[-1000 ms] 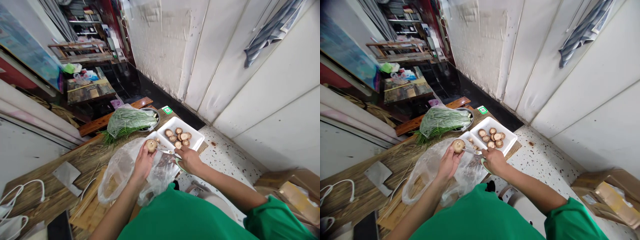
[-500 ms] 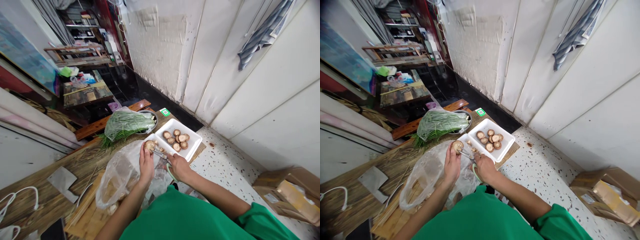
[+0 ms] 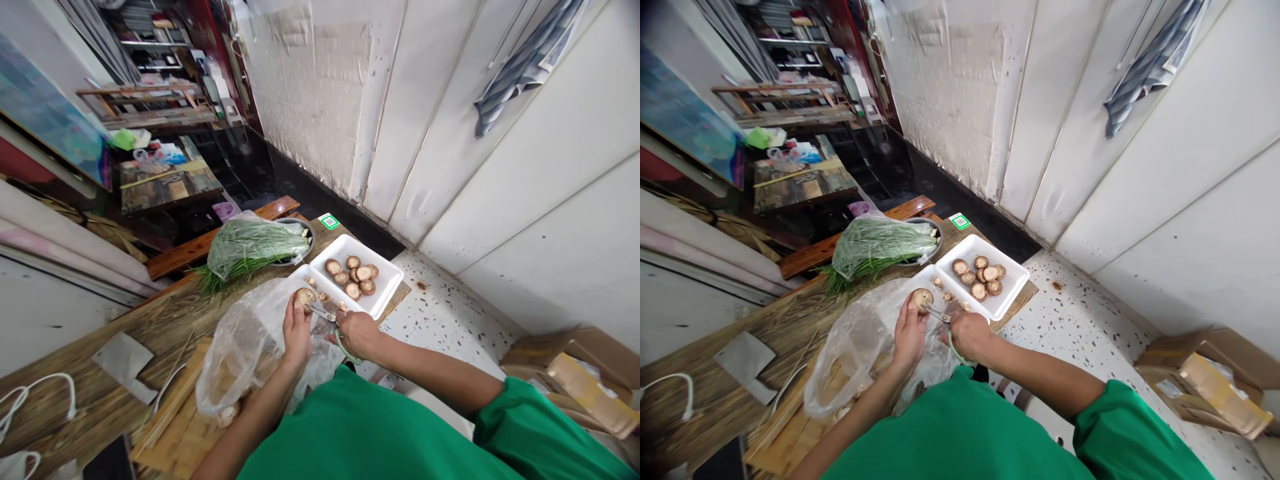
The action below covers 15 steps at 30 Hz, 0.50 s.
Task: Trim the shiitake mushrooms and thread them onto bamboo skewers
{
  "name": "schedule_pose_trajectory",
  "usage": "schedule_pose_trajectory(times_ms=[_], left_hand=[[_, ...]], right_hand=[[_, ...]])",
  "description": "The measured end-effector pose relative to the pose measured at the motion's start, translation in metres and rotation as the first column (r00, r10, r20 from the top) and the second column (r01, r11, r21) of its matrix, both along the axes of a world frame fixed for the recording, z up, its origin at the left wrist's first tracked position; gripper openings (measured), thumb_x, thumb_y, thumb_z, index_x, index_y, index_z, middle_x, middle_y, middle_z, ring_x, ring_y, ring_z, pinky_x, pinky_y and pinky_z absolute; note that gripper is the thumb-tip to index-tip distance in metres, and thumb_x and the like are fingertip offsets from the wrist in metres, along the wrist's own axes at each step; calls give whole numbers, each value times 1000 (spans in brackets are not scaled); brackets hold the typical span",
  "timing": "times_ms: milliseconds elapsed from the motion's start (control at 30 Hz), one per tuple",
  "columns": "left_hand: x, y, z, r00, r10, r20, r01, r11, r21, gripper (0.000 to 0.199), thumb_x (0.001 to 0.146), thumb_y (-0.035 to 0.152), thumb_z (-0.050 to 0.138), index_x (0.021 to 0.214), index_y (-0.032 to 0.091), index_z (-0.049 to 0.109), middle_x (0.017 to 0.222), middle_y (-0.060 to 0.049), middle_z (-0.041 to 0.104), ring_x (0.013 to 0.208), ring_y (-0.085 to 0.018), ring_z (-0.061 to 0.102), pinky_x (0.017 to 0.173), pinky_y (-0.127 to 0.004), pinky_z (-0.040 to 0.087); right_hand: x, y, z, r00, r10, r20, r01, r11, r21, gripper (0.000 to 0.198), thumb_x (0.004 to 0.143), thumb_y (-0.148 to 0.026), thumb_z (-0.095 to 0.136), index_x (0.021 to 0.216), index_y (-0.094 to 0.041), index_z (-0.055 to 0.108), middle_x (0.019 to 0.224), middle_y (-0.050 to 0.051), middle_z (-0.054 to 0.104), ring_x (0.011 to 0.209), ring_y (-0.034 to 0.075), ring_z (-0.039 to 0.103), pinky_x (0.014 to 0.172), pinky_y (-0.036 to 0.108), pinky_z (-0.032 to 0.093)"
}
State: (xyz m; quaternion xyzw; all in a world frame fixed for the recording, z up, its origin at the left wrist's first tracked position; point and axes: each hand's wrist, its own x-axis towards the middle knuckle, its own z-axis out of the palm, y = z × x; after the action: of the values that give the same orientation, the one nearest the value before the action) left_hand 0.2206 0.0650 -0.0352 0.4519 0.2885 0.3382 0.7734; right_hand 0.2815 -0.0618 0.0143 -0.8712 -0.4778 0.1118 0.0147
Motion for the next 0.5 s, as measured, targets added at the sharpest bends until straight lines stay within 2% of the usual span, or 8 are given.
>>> schedule_pose_trajectory(times_ms=[133, 267, 400, 500], left_hand=[[2, 2, -8, 999, -10, -34, 9, 1000, -23, 41, 85, 35, 42, 124, 21, 40, 136, -9, 41, 120, -20, 45, 95, -32, 42], [6, 10, -13, 989, -73, -125, 67, 997, -45, 37, 85, 33, 43, 119, 20, 43, 127, -10, 50, 108, -18, 54, 89, -31, 46], [4, 30, -8, 981, -35, -189, 23, 998, -62, 36, 80, 32, 54, 111, 17, 47, 108, -10, 60, 84, -14, 62, 77, -30, 49], [0, 48, 2, 974, -118, -194, 99, 990, -103, 32, 80, 39, 54, 99, 13, 54, 94, -9, 64, 74, -14, 62, 66, -26, 49]], right_hand=[[0, 3, -6, 1000, -17, -19, 17, 1000, -1, 34, 86, -40, 45, 95, -11, 61, 87, 17, 68, 84, 25, 64, 69, 30, 47], [3, 5, -4, 998, -54, -25, 53, 998, -31, 32, 84, -40, 49, 95, -13, 62, 85, 15, 68, 81, 25, 64, 68, 30, 47], [12, -7, 13, 999, -46, 18, 47, 996, -81, 47, 79, -53, 51, 102, -13, 60, 89, 15, 66, 77, 26, 64, 63, 32, 45], [26, -25, 31, 997, -8, 71, 12, 999, -47, 48, 79, -55, 50, 103, -15, 58, 90, 13, 64, 74, 24, 62, 60, 29, 42]])
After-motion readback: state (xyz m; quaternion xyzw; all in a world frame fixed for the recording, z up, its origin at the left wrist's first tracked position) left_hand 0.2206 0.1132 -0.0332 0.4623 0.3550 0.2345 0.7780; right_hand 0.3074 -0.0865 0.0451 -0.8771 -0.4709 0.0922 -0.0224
